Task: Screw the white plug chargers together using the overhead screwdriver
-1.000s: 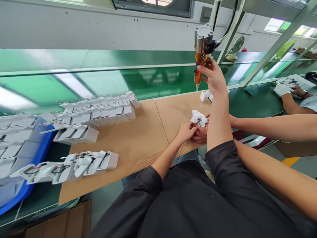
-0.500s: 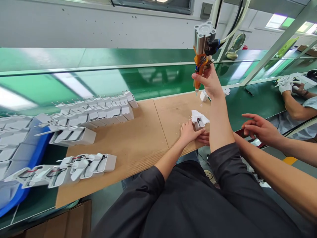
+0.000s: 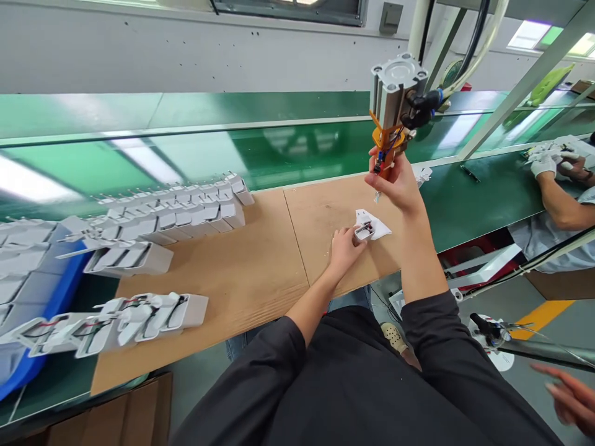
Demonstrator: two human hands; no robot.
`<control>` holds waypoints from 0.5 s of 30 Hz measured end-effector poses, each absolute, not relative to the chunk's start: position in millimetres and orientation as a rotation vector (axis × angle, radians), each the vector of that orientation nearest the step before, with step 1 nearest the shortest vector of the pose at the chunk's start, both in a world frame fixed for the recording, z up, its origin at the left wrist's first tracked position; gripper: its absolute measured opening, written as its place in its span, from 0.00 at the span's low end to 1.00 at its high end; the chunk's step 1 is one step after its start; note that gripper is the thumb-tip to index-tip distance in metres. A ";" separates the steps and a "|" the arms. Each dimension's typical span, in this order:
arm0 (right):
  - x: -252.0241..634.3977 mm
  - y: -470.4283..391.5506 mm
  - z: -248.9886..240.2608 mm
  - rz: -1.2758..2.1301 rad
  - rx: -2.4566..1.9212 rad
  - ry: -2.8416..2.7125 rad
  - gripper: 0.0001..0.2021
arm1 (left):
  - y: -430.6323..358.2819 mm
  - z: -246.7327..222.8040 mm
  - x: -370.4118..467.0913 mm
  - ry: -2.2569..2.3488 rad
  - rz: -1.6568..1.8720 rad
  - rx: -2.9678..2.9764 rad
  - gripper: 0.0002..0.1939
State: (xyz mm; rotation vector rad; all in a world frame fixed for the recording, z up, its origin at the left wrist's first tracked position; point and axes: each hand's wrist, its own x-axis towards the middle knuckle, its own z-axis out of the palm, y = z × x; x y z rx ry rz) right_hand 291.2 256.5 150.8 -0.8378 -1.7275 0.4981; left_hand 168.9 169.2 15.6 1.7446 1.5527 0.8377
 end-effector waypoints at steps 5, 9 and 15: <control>288.8 234.5 144.0 0.689 -0.741 -1.737 0.33 | 151.3 14.5 124.4 1.347 1.046 1.650 0.23; 290.1 229.2 139.4 0.682 -0.748 -1.695 0.30 | 127.8 29.3 101.3 1.406 1.203 1.618 0.23; 291.5 237.1 133.6 0.668 -0.711 -1.688 0.29 | 111.9 49.3 87.7 1.461 1.326 1.674 0.23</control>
